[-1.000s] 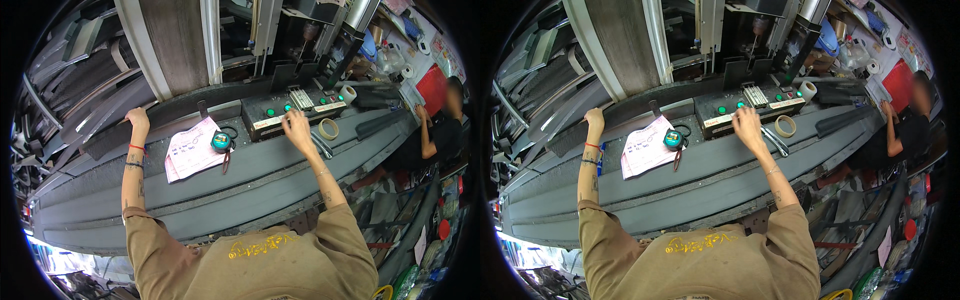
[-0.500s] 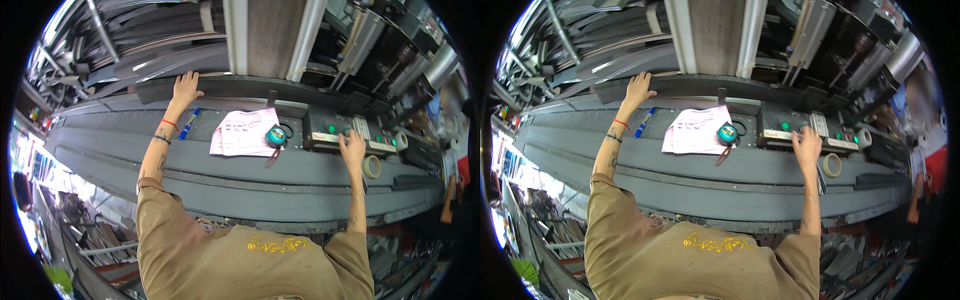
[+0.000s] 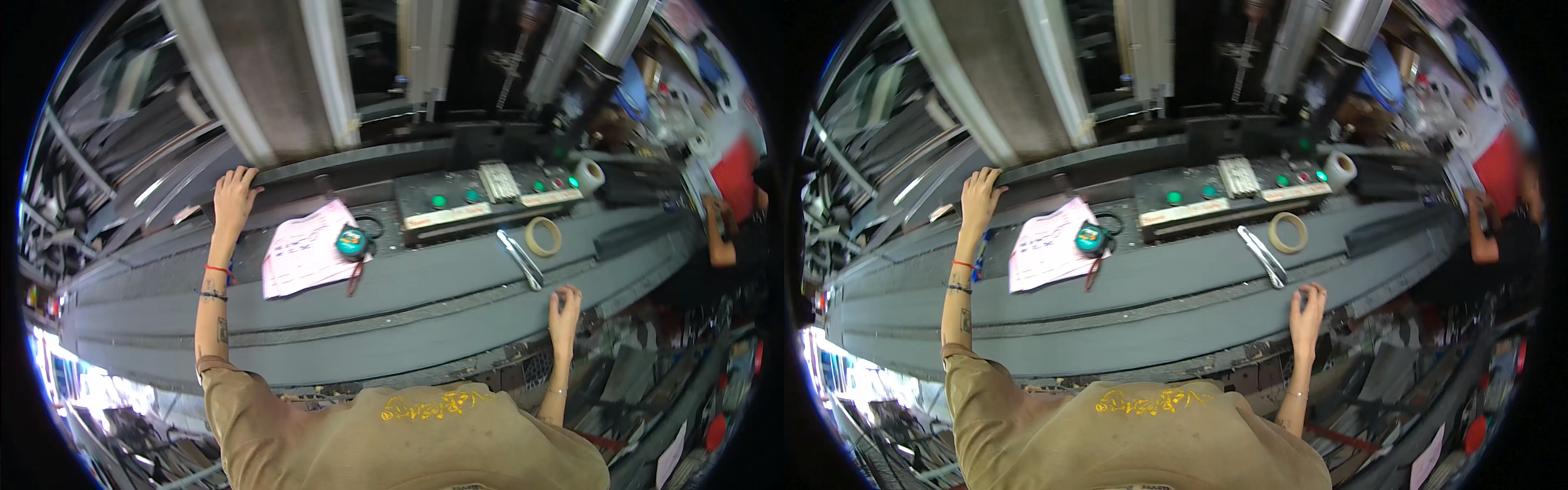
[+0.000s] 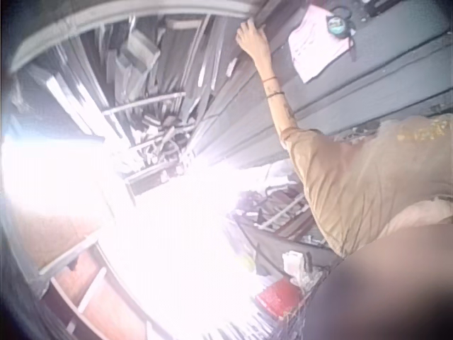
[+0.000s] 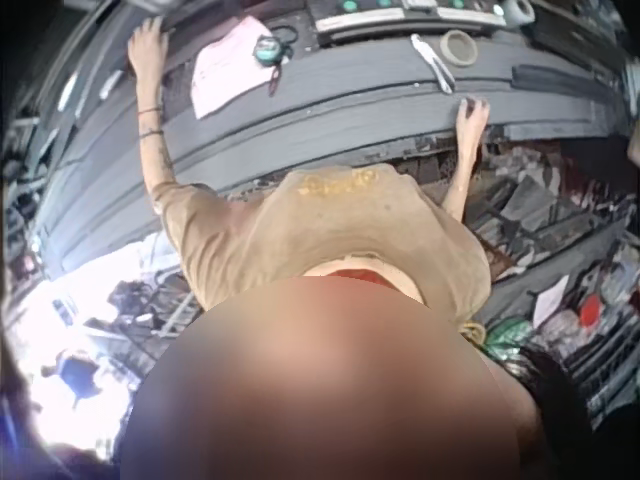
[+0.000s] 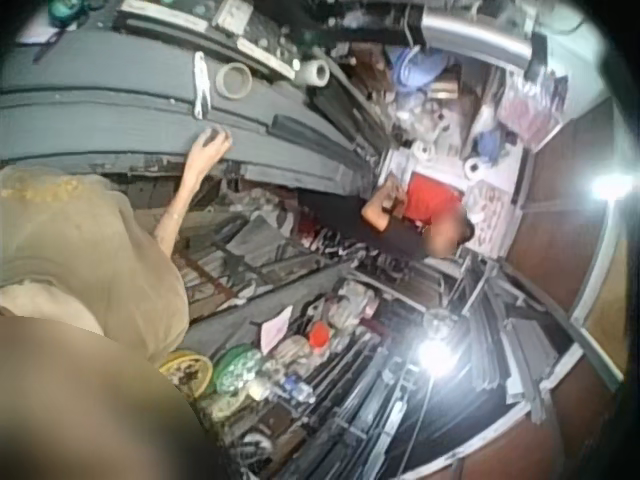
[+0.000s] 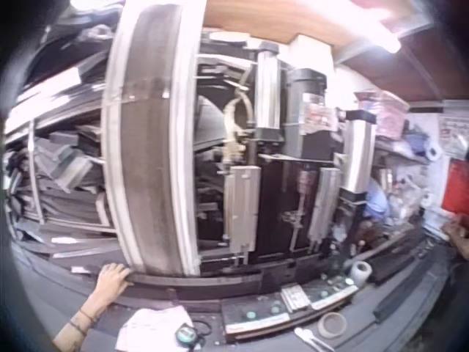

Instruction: The person measures a long dark strip with a tape measure, marks it with a blue marker, and operates a cutting machine to cut the strip. The person repeats the measuring and cutting process on another strip.

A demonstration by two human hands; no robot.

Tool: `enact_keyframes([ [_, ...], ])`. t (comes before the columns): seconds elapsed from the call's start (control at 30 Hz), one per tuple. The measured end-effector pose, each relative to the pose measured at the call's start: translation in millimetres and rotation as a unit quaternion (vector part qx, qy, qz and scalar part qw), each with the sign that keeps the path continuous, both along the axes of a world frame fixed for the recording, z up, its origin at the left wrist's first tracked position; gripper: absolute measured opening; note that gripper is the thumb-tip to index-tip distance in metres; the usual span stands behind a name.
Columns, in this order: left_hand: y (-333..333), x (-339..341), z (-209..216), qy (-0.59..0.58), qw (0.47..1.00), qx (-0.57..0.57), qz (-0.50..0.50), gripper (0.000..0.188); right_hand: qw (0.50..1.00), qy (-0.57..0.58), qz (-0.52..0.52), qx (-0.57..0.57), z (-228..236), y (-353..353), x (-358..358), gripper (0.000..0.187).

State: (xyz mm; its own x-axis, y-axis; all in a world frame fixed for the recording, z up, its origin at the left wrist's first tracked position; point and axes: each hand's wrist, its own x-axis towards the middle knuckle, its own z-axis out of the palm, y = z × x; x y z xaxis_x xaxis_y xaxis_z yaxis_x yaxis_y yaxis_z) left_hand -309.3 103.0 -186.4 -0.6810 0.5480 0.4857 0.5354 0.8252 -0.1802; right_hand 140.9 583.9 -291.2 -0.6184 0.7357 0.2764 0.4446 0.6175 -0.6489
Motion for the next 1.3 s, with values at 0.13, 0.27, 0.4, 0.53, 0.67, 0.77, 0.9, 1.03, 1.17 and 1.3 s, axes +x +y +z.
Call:
enact_keyframes([
  [0.13, 45, 11, -7, 0.13, 0.989, 0.063, -0.019, 0.057, 1.0, 0.001, 0.011, -0.027, 5, 12, 6, 0.019],
  [0.27, -2, -4, -37, 0.16, 0.944, 0.26, 0.125, 0.07, 0.999, -0.023, 0.006, -0.048, 12, 30, 11, 0.021],
  [0.4, -23, -41, -86, -0.071, 0.847, 0.5, 0.167, 0.078, 0.999, -0.025, 0.035, -0.023, 19, 63, 12, 0.022],
  [0.53, -5, -48, -102, -0.19, 0.801, 0.551, 0.139, 0.08, 0.998, -0.017, 0.054, 0.002, 32, 99, 3, 0.023],
  [0.67, 29, -30, -88, -0.248, 0.802, 0.536, 0.088, 0.075, 0.997, 0.013, 0.079, 0.006, 40, 140, -14, 0.022],
  [0.77, 72, -10, -84, -0.323, 0.815, 0.48, 0.031, 0.07, 0.994, 0.05, 0.1, 0.018, 43, 196, -38, 0.021],
  [0.9, 145, 13, -76, -0.302, 0.827, 0.473, 0.039, 0.058, 0.988, 0.116, 0.071, 0.074, 47, 299, -82, 0.027],
  [1.03, 178, 44, -40, -0.205, 0.911, 0.34, 0.114, 0.055, 0.99, 0.128, 0.011, 0.063, 56, 416, -124, 0.042],
  [1.17, 222, 71, -28, -0.055, 0.97, 0.167, 0.168, 0.058, 0.99, 0.057, -0.085, 0.098, 51, 516, -149, 0.073],
  [1.3, 256, 82, -30, -0.139, 0.942, 0.294, 0.085, 0.053, 0.987, 0.044, -0.147, 0.044, 44, 576, -165, 0.1],
])
